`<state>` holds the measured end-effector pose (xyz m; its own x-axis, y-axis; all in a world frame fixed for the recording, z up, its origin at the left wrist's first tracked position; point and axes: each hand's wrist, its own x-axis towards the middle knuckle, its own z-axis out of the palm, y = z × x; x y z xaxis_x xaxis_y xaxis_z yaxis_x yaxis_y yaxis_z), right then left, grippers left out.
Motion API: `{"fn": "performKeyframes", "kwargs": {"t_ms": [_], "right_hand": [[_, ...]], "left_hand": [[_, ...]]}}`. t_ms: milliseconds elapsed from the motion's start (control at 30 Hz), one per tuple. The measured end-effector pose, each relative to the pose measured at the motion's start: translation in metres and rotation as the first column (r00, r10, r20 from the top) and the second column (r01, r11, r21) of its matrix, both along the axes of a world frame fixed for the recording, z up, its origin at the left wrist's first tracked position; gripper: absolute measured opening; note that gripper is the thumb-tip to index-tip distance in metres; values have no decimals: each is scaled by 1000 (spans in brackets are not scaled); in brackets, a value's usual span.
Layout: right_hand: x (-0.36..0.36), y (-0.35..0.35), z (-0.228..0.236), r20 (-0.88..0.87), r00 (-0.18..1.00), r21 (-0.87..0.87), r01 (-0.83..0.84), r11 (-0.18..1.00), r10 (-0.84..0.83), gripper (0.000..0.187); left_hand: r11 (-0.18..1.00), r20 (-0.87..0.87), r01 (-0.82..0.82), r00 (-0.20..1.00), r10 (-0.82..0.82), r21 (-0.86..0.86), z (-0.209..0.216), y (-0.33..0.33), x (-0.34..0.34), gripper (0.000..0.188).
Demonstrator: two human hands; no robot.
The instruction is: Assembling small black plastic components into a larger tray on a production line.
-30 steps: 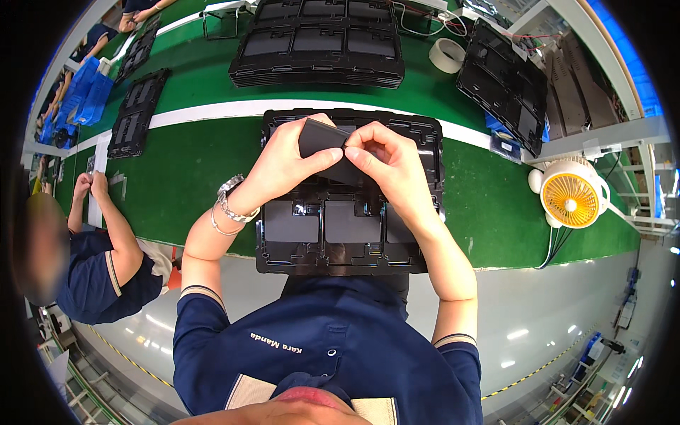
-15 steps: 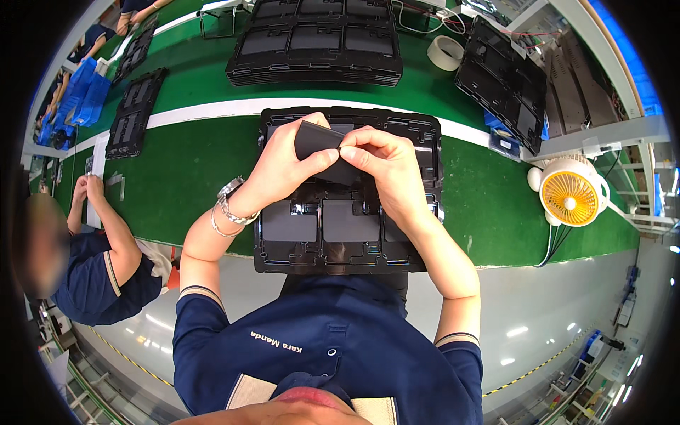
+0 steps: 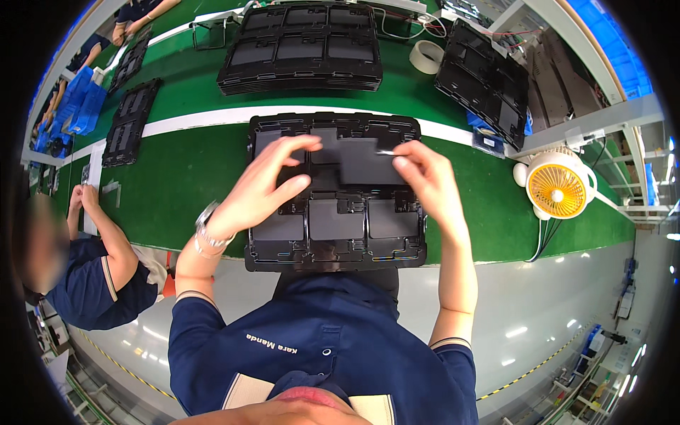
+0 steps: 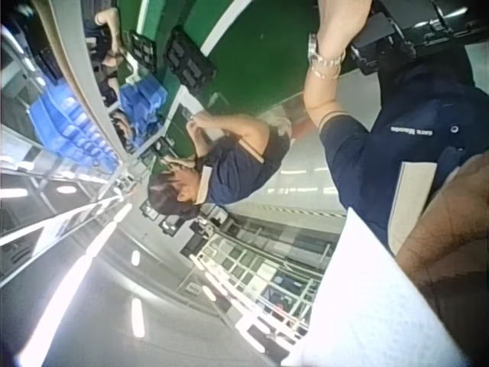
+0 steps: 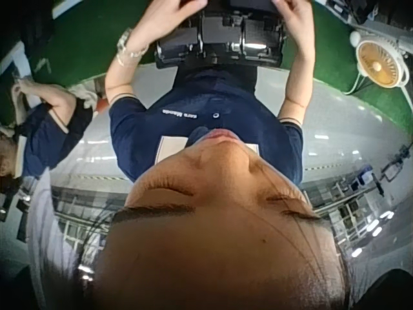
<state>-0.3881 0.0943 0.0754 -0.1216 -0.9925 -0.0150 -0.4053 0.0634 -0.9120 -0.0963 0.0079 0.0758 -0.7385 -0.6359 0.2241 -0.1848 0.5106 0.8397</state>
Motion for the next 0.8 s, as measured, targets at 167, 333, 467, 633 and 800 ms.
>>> {"fn": "performKeyframes", "kwargs": {"t_ms": [167, 333, 467, 633, 800], "right_hand": [[-58, 0, -27, -121, 982, 61, 153, 986, -145, 15], [-52, -14, -52, -303, 937, -85, 156, 984, -175, 15], [-31, -19, -47, -608, 775, -172, 81, 982, -170, 34], [-34, -20, -56, -666, 713, -250, 62, 966, -218, 60], [-16, -15, -41, -774, 570, -332, 5, 943, -276, 66]], "left_hand": [[934, 244, -199, 930, 276, -297, -17, 36, 62, 51], [916, 402, -226, 844, 355, -333, -28, 65, 76, 63], [900, 439, -233, 810, 389, -369, -28, 70, 76, 66], [938, 393, -221, 864, 316, -269, -27, 62, 73, 55], [909, 163, -319, 915, 369, -268, -21, 64, 62, 35]]}}
